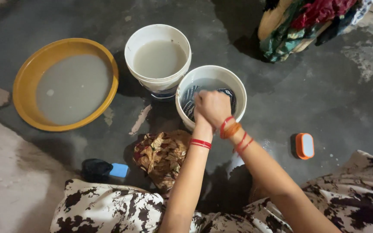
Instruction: The recorder is seen washing a cloth in a bucket of water.
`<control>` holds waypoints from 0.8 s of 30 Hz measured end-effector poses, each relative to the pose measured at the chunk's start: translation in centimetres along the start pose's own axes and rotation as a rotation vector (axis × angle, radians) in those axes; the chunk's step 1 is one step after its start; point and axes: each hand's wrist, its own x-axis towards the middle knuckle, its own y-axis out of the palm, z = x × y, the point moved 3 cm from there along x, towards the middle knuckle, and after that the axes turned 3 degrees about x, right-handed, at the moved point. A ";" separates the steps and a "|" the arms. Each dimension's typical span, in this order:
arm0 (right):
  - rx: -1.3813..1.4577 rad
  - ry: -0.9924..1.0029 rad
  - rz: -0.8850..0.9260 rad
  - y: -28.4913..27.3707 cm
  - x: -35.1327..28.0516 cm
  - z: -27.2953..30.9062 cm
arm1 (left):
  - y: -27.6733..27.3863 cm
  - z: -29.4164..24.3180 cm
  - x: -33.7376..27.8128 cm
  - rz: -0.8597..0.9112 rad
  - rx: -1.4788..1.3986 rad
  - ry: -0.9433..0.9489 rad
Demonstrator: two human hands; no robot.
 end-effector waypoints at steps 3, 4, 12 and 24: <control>-0.040 0.048 -0.049 0.5 1.7 -2.8 | 1.1 0.6 -0.6 -0.097 -0.048 -0.046; -0.044 0.097 -0.032 0.8 2.3 -3.7 | 1.2 0.7 -0.8 -0.145 -0.059 -0.062; 0.117 0.080 0.010 0.5 0.2 -2.4 | 0.0 1.0 0.0 -0.167 -0.148 -0.091; 0.119 -0.154 0.322 13.9 6.3 -12.2 | -1.4 1.3 1.8 -0.329 -0.226 0.048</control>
